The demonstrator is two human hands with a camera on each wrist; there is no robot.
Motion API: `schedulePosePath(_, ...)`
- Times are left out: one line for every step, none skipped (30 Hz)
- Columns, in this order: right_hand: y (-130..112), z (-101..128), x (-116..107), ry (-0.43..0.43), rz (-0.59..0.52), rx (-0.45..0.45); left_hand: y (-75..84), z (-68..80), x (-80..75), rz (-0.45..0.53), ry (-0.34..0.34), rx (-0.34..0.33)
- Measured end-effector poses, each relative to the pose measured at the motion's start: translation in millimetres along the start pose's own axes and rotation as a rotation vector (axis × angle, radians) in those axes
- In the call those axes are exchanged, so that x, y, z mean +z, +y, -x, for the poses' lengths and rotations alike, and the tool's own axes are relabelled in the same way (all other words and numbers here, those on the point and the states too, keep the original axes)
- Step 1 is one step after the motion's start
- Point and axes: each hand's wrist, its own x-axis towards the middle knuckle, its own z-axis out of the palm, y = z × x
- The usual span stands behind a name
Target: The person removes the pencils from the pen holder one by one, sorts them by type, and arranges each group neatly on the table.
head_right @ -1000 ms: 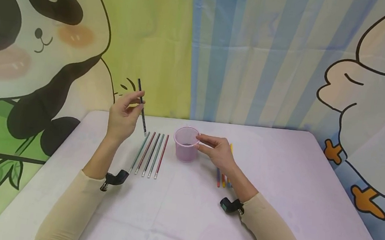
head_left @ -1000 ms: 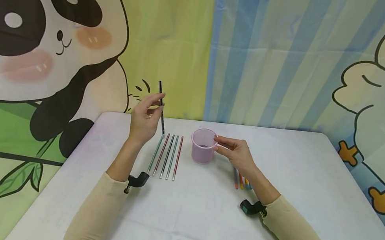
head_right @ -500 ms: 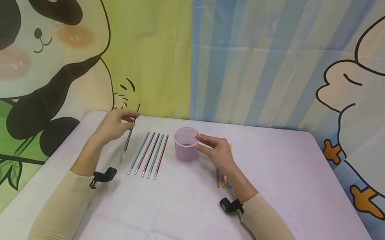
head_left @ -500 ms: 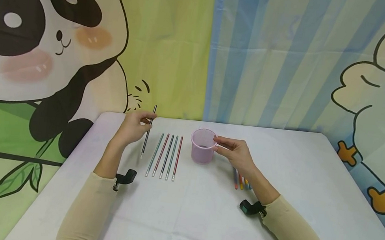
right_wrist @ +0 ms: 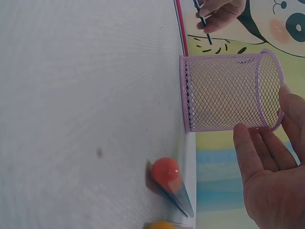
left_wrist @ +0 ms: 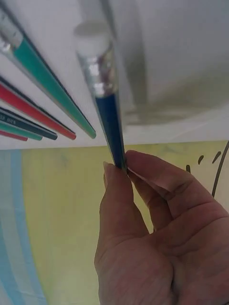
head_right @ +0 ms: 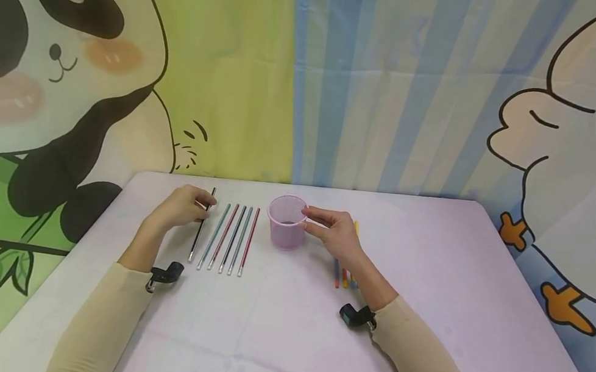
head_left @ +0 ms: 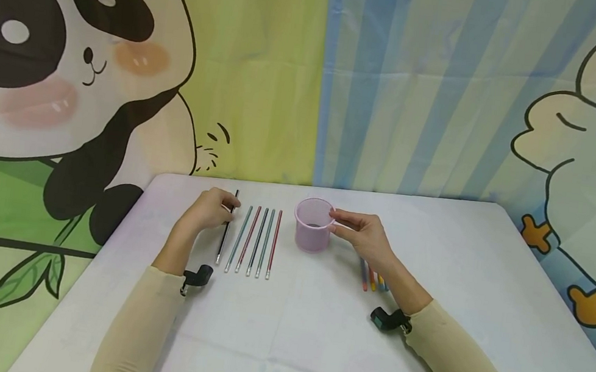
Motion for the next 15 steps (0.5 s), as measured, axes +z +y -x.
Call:
schedulePosePath(0.2,-0.1,0.0,0.001,-0.002,0.001,-0.5,-0.6,1.8,-0.008,-0.007,-0.003)
schedulePosePath(0.3,-0.1,0.1,0.001,-0.002,0.0,-0.7,-1.2,3.4,-0.013,-0.012,-0.005)
schedulePosePath(0.3,-0.2,0.2,0.002,-0.002,0.0,-0.9,-2.0,5.0,-0.019,-0.014,-0.01)
schedulePosePath(0.2,0.0,0.5,0.002,-0.003,0.0,-1.0,-2.8,6.5,-0.023,-0.017,-0.013)
schedulePosePath(0.0,0.2,0.7,0.004,-0.002,-0.001,-1.2,-3.4,8.1,-0.027,-0.02,-0.013)
schedulePosePath(-0.2,0.4,1.0,0.004,-0.003,-0.002,-1.4,-4.2,9.5,-0.034,-0.024,-0.014)
schedulePosePath(-0.7,0.7,1.3,0.007,-0.002,-0.002,-1.5,-4.8,10.7,-0.039,-0.027,-0.015)
schedulePosePath(-1.3,0.9,1.5,0.006,0.001,-0.004,-1.7,-5.3,11.8,-0.044,-0.027,-0.019)
schedulePosePath(-1.7,1.1,1.8,0.008,0.0,-0.002,-2.0,-5.7,12.8,-0.048,-0.03,-0.022)
schedulePosePath(-2.1,1.4,2.0,0.01,-0.001,0.0,-2.3,-6.0,13.6,-0.054,-0.032,-0.023)
schedulePosePath(-2.3,1.4,2.1,0.012,-0.002,0.0,-2.8,-6.3,14.3,-0.057,-0.034,-0.023)
schedulePosePath(-2.6,1.5,2.1,0.012,-0.005,0.002,-3.4,-6.6,15.0,-0.06,-0.036,-0.026)
schedulePosePath(-2.8,1.5,2.1,0.012,-0.007,0.004,-4.0,-6.8,15.7,-0.061,-0.036,-0.027)
schedulePosePath(-2.5,1.4,1.9,0.01,-0.008,0.006,-4.5,-7.0,16.5,-0.06,-0.036,-0.028)
schedulePosePath(-2.0,1.2,1.9,0.011,-0.013,0.009,-5.1,-7.2,17.2,-0.058,-0.037,-0.031)
